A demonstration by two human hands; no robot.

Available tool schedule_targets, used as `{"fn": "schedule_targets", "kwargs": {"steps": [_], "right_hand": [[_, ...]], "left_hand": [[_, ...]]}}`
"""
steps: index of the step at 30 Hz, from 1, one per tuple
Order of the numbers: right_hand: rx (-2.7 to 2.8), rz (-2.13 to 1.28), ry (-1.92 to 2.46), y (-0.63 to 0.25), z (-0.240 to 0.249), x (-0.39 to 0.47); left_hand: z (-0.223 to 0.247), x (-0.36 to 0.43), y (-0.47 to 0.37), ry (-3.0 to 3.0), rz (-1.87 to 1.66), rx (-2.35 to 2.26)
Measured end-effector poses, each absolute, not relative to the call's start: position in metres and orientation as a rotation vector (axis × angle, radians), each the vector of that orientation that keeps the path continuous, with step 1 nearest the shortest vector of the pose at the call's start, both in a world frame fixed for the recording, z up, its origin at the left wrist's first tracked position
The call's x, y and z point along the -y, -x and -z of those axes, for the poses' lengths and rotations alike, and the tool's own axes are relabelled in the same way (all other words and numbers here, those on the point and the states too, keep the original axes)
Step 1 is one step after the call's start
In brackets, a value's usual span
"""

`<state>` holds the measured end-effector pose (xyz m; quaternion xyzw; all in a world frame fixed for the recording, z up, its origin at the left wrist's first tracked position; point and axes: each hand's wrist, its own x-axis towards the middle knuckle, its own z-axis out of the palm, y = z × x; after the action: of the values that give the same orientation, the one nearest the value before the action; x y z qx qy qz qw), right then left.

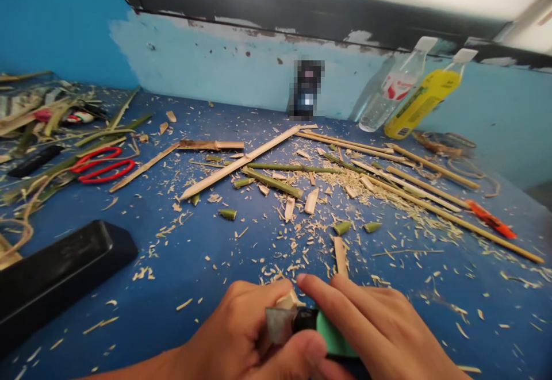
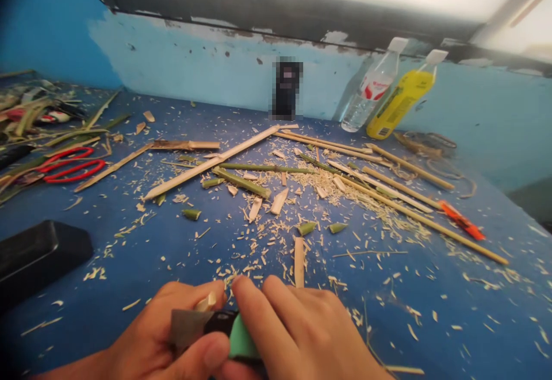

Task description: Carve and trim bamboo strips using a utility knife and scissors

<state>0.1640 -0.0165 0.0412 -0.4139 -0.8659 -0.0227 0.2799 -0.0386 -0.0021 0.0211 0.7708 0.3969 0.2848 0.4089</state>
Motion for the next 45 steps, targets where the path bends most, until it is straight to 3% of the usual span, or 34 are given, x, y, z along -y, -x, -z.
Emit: {"fn": "schedule_targets", "kwargs": {"steps": [7,13,21,31,45], "right_hand": [[2.326,-0.059,1.112,-0.166,-0.039,0.019],[2.297,-0.162,1.049,-0.166,-0.039,0.015],[2.316,-0.217,1.071,-0.168,-0.047,0.018],[2.244,-0.142,1.053,-0.162,-0.035,0.018],[2.248,-0.083,1.192,-0.159,-0.037,0.03]], "left_hand": [[-0.027,-0.01,0.025,-1.848,-0.662,-0.772],[-0.045,-0.015,0.015,-1.737,-0.73,-0.903],[-0.034,0.001,0.033,-1.851,-0.718,-1.012],[-0.027,0.008,0.029,-1.75,-0.818,-1.121],[-0.026,0.0,0.028,-1.625,-0.636,-0.951]]}}
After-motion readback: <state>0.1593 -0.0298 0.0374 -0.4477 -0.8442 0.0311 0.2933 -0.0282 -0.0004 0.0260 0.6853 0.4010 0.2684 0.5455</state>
